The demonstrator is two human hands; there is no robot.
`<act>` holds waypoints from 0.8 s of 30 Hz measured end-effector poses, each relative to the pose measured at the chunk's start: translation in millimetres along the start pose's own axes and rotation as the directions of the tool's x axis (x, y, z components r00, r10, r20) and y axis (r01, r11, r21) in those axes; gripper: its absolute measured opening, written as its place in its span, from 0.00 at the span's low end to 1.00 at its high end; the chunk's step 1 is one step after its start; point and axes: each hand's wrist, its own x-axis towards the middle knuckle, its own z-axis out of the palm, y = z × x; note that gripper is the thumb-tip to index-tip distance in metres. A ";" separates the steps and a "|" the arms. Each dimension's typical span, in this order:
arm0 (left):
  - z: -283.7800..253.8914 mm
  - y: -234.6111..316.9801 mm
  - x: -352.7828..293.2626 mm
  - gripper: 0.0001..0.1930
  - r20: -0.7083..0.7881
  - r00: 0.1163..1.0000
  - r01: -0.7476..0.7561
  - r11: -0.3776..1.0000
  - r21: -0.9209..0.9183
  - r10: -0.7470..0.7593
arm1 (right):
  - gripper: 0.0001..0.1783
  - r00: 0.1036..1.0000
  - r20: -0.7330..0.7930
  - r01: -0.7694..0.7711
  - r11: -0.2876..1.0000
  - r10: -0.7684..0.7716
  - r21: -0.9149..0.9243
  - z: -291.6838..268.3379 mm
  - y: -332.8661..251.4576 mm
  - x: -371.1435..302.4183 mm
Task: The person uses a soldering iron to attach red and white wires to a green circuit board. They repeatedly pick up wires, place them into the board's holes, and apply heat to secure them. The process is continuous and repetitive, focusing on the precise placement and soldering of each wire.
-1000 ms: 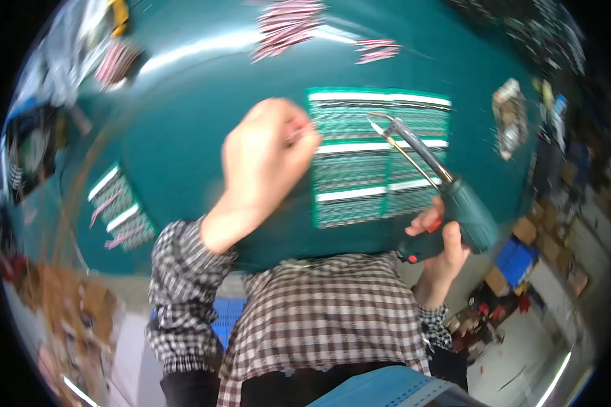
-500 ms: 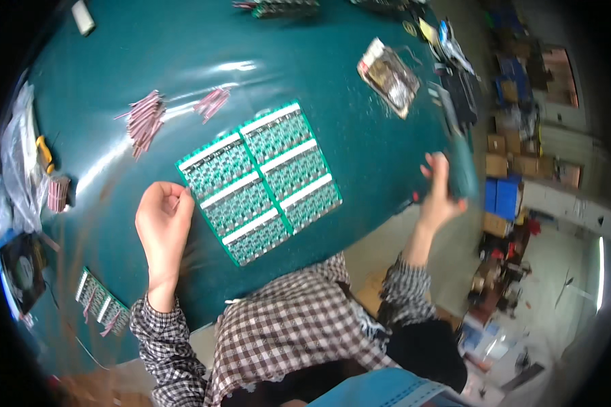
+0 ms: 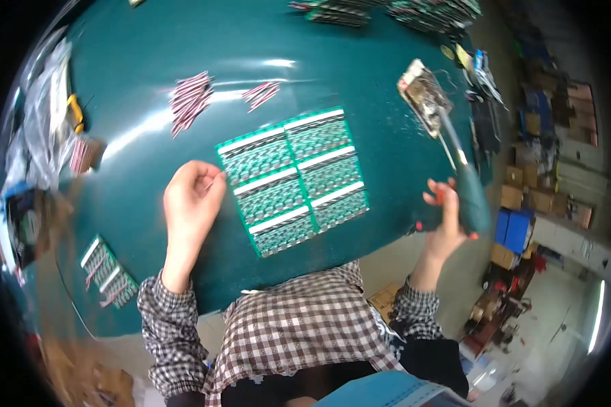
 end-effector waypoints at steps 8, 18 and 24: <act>-3.6 8.7 0.8 0.05 -0.019 0.998 -0.057 0.996 0.066 0.058 | 0.23 0.737 0.593 -0.641 0.618 0.326 0.456 10.1 2.6 -18.4; -5.9 32.3 -15.3 0.12 -0.123 0.947 -0.307 0.948 -0.084 0.296 | 0.26 0.532 0.794 -0.801 0.478 0.294 0.360 38.0 4.3 -40.7; 4.6 43.1 -23.2 0.11 0.354 0.930 0.353 0.494 -0.795 -0.095 | 0.26 0.541 0.777 -0.770 0.561 0.321 0.305 54.0 -1.9 -55.8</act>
